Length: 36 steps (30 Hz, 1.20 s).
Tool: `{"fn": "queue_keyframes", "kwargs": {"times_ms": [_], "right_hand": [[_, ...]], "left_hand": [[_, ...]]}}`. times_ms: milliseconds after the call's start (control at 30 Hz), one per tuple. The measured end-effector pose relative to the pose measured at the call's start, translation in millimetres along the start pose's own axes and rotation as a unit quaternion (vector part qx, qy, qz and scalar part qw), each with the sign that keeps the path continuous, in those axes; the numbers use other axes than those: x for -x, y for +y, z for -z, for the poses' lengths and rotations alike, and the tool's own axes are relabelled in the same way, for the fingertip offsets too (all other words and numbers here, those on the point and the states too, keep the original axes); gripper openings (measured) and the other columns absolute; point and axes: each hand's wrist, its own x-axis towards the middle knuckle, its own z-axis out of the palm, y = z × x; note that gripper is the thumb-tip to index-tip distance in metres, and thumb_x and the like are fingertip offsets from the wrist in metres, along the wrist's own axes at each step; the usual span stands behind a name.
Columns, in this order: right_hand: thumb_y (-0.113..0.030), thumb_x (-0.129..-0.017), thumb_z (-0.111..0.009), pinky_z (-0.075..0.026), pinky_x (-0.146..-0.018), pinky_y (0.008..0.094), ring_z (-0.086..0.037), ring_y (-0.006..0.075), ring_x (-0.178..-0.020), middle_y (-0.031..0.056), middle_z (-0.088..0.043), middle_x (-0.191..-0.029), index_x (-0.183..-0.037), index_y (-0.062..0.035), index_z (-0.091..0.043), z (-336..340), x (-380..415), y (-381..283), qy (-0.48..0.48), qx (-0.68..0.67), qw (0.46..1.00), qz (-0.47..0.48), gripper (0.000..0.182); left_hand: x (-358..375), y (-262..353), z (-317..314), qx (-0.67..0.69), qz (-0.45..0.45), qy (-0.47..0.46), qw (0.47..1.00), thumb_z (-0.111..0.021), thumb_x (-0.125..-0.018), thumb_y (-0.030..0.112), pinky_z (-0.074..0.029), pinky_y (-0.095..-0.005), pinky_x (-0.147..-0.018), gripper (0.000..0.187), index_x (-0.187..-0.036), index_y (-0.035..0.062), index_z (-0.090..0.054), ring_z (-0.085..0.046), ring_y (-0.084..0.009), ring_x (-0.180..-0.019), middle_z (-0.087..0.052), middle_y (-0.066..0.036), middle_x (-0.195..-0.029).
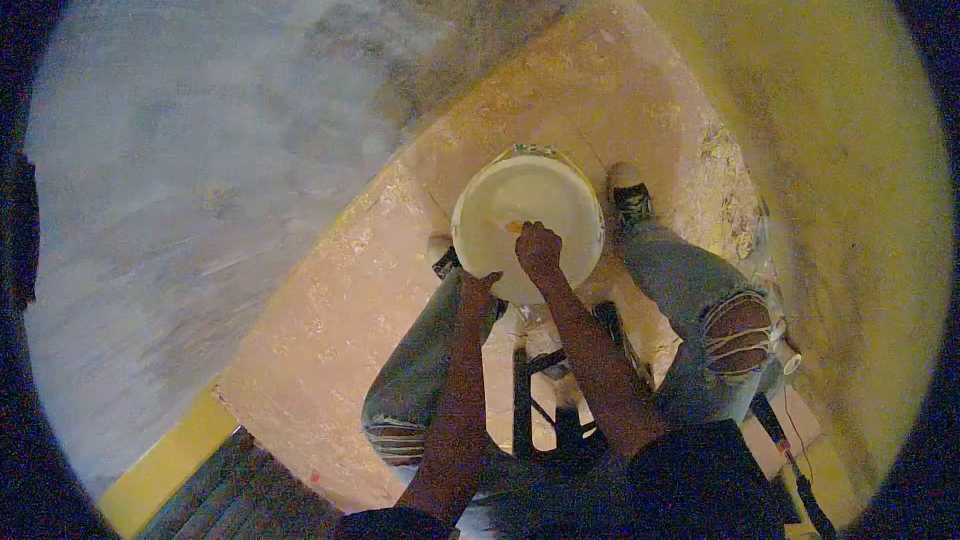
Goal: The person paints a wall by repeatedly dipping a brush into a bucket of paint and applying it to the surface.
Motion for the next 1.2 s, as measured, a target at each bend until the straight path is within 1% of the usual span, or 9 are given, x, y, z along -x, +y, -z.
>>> {"fn": "queue_keyframes", "kwargs": {"times_ms": [233, 300, 433, 567, 667, 767, 867, 933, 1200], "right_hand": [[-0.032, -0.081, -0.058, -0.054, -0.06, 0.0451, -0.064, 0.0306, -0.065, 0.0126, -0.062, -0.071, -0.082, -0.006, -0.065, 2, -5, 4, -0.036, -0.016, 0.999, -0.009, 0.026], [-0.031, -0.082, -0.058, -0.054, -0.06, 0.0458, -0.065, 0.032, -0.063, 0.0154, -0.063, -0.071, -0.083, -0.0043, -0.063, -9, -10, 1, -0.05, -0.03, 0.995, -0.081, 0.028], [-0.025, -0.084, -0.05, -0.054, -0.074, 0.0489, -0.068, 0.0354, -0.082, 0.0207, -0.068, -0.087, -0.095, -0.0037, -0.065, 1, -11, -12, -0.133, -0.028, 0.987, -0.088, 0.028], [-0.027, -0.083, -0.057, -0.054, -0.061, 0.0458, -0.066, 0.0338, -0.066, 0.018, -0.065, -0.073, -0.085, -0.0038, -0.063, -23, -12, -16, -0.036, -0.016, 0.998, -0.041, 0.024], [-0.026, -0.082, -0.058, -0.054, -0.061, 0.0456, -0.066, 0.0334, -0.066, 0.0169, -0.064, -0.074, -0.084, -0.0047, -0.062, -31, -11, -19, -0.036, -0.019, 0.999, -0.036, 0.021], [-0.024, -0.08, -0.059, -0.054, -0.061, 0.0455, -0.065, 0.0327, -0.066, 0.015, -0.063, -0.073, -0.082, -0.0057, -0.062, -34, -11, -20, -0.019, -0.025, 0.999, -0.03, 0.019], [-0.023, -0.083, -0.055, -0.054, -0.063, 0.0465, -0.066, 0.0327, -0.07, 0.0148, -0.063, -0.077, -0.084, -0.0057, -0.063, -31, -10, -19, -0.016, -0.036, 0.999, -0.025, 0.019], [-0.023, -0.086, -0.051, -0.053, -0.065, 0.0477, -0.067, 0.0331, -0.074, 0.0155, -0.065, -0.081, -0.085, -0.0052, -0.064, -30, -10, -19, -0.026, -0.057, 0.998, -0.016, 0.023], [-0.022, -0.078, -0.059, -0.054, -0.063, 0.0423, -0.065, 0.0297, -0.07, 0.013, -0.063, -0.078, -0.08, -0.0053, -0.063, -21, -13, -18, -0.028, -0.021, 0.999, 0.024, 0.017]], "left_hand": [[1, 12, -1, 0.019, -0.102, 0.049, 0.993, -0.084, -0.068, 0.028, -0.051, -0.0422, -0.08, 0.067, -0.117, -0.004, -0.052, -0.063, -0.0349, -0.094, -0.065, -0.019, -0.107], [11, 30, -1, -0.058, 0.057, 0.028, 0.996, -0.083, -0.067, 0.025, -0.05, -0.0405, -0.084, 0.066, -0.118, -0.004, -0.053, -0.062, -0.0329, -0.098, -0.065, -0.018, -0.107], [13, -10, 7, -0.201, -0.279, 0.028, 0.939, -0.077, -0.075, 0.019, -0.05, -0.0389, -0.08, 0.05, -0.116, -0.001, -0.057, -0.062, -0.0313, -0.092, -0.066, -0.016, -0.102], [-7, -33, -6, -0.046, -0.149, 0.037, 0.987, -0.075, -0.076, 0.018, -0.051, -0.0399, -0.076, 0.044, -0.114, 0.0, -0.059, -0.063, -0.032, -0.086, -0.066, -0.017, -0.098], [-12, -51, 7, -0.296, -0.146, -0.001, 0.944, -0.074, -0.075, 0.015, -0.051, -0.0408, -0.078, 0.046, -0.115, -0.0011, -0.057, -0.063, -0.032, -0.088, -0.066, -0.018, -0.096], [-2, 12, 10, -0.028, 0.061, -0.073, 0.995, -0.079, -0.071, 0.026, -0.039, -0.0436, -0.102, 0.087, -0.137, -0.0042, -0.031, -0.048, -0.0402, -0.12, -0.049, -0.028, -0.13], [11, 53, 6, -0.161, 0.027, 0.052, 0.985, -0.076, -0.074, 0.022, -0.036, -0.0456, -0.106, 0.087, -0.141, -0.0046, -0.026, -0.041, -0.0449, -0.126, -0.042, -0.03, -0.136], [16, 67, 6, -0.224, -0.173, 0.115, 0.952, -0.075, -0.075, 0.019, -0.031, -0.0476, -0.11, 0.088, -0.143, -0.0045, -0.023, -0.032, -0.0462, -0.132, -0.033, -0.03, -0.143], [34, 83, -2, -0.323, -0.232, 0.163, 0.903, -0.073, -0.074, 0.016, -0.025, -0.0499, -0.113, 0.086, -0.144, -0.0035, -0.026, -0.026, -0.0435, -0.137, -0.025, -0.028, -0.148]]}}
